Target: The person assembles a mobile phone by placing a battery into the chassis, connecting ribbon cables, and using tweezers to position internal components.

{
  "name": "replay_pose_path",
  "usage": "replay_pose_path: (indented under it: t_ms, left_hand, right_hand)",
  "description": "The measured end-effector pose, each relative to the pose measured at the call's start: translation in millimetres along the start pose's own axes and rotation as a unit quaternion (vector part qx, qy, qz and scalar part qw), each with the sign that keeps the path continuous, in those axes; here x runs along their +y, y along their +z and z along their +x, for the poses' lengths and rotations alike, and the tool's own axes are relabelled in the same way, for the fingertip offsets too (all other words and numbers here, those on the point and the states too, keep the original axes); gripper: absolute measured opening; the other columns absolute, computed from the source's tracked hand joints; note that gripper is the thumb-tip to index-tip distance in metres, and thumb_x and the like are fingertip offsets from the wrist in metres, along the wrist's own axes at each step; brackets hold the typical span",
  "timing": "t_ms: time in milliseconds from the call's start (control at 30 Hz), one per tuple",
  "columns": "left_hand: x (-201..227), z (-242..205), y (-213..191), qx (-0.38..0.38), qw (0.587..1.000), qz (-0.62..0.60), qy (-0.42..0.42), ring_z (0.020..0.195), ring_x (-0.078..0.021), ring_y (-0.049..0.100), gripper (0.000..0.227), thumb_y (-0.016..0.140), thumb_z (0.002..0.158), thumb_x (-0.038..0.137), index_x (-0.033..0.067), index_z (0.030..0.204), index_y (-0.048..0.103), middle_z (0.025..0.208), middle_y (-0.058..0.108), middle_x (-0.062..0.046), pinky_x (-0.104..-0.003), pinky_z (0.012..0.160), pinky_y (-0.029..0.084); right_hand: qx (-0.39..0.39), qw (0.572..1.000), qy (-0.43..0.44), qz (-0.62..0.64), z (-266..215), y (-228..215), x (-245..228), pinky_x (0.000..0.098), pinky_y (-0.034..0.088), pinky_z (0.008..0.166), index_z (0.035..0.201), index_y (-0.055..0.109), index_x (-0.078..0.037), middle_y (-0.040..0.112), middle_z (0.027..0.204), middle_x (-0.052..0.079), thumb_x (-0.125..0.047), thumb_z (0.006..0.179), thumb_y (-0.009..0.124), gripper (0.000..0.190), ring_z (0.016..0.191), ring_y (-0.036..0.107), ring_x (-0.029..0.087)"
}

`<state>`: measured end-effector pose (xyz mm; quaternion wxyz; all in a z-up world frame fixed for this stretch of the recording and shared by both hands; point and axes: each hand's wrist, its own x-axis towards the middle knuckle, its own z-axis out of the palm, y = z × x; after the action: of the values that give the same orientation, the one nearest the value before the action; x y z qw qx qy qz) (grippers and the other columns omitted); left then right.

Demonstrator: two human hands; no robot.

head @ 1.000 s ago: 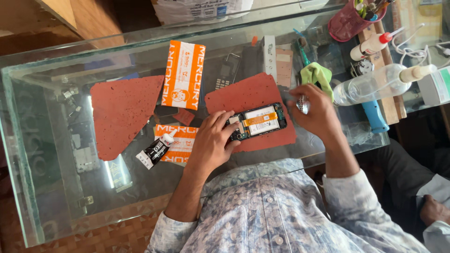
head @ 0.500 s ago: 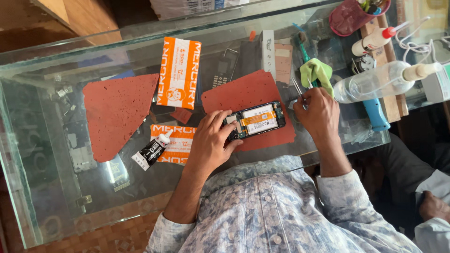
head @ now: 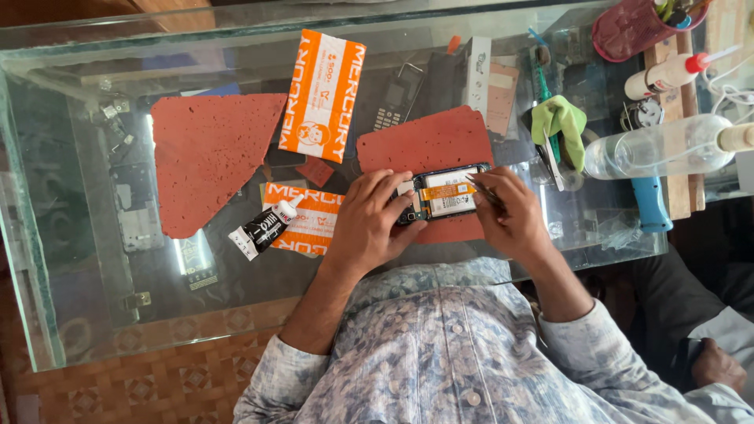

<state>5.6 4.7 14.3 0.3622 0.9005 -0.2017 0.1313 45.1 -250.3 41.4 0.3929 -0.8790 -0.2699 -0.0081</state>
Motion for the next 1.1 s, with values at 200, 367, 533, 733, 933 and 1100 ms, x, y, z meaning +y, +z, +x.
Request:
replay_pose_path:
  t_ms: [200, 367, 533, 733, 933, 1100]
  left_hand:
    - [1.9, -3.5, 17.1, -0.007, 0.999, 0.004, 0.035, 0.138, -0.0345, 0.051, 0.04, 0.073, 0.095, 0.031, 0.0018, 0.122, 0.072, 0.145, 0.058, -0.018, -0.048, 0.119, 0.04]
    - [1.3, -4.0, 19.2, -0.023, 1.0, 0.0, 0.01, 0.139, -0.0344, 0.051, 0.035, 0.073, 0.095, 0.026, 0.0006, 0.118, 0.073, 0.149, 0.055, -0.017, -0.047, 0.12, 0.04]
    - [4.0, -2.0, 16.5, -0.029, 1.0, 0.002, 0.008, 0.139, -0.0369, 0.05, 0.034, 0.074, 0.094, 0.025, 0.0004, 0.118, 0.073, 0.151, 0.053, -0.019, -0.047, 0.119, 0.041]
    - [6.3, -4.8, 19.1, -0.021, 0.999, 0.026, 0.01, 0.14, -0.0362, 0.05, 0.036, 0.074, 0.094, 0.024, 0.0004, 0.121, 0.072, 0.148, 0.055, -0.018, -0.047, 0.12, 0.04]
    - [4.4, -3.7, 18.6, -0.021, 1.0, 0.016, 0.016, 0.14, -0.0363, 0.05, 0.036, 0.074, 0.095, 0.024, -0.0002, 0.122, 0.072, 0.148, 0.056, -0.019, -0.047, 0.12, 0.04]
    - [5.3, -5.3, 17.1, -0.026, 1.0, 0.014, 0.007, 0.138, -0.0373, 0.05, 0.037, 0.074, 0.093, 0.024, -0.0005, 0.12, 0.072, 0.146, 0.056, -0.02, -0.047, 0.118, 0.04]
  right_hand:
    - [0.13, 0.984, 0.087, 0.083, -16.8, 2.0, 28.2, 0.0209, 0.039, 0.055, 0.12, 0.065, 0.01, 0.062, 0.111, 0.01, 0.006, 0.103, 0.062, 0.018, 0.073, 0.053, 0.005]
    - [0.133, 0.978, 0.153, 0.04, -25.3, -15.8, 32.6, 0.0253, 0.037, 0.054, 0.111, 0.071, 0.005, 0.061, 0.088, 0.006, 0.008, 0.1, 0.059, 0.017, 0.063, 0.049, 0.004]
    - [0.062, 0.992, 0.091, -0.064, -14.8, -11.9, 13.2, 0.0299, 0.042, 0.049, 0.112, 0.075, -0.001, 0.068, 0.089, 0.007, 0.007, 0.085, 0.062, 0.031, 0.052, 0.053, 0.011]
    - [0.022, 0.988, 0.047, -0.144, -4.5, -9.7, 9.1, 0.0327, 0.049, 0.053, 0.119, 0.076, -0.004, 0.065, 0.081, 0.005, 0.001, 0.085, 0.065, 0.037, 0.055, 0.058, 0.017]
    - [-0.001, 0.989, 0.105, -0.107, -2.3, -10.3, 16.6, 0.0333, 0.049, 0.055, 0.118, 0.076, -0.004, 0.064, 0.079, 0.007, 0.0, 0.086, 0.064, 0.034, 0.056, 0.059, 0.017]
    - [0.007, 0.991, 0.101, -0.083, -3.2, -7.9, 18.4, 0.0324, 0.049, 0.056, 0.12, 0.075, -0.003, 0.064, 0.077, 0.008, 0.0, 0.086, 0.064, 0.035, 0.057, 0.06, 0.016]
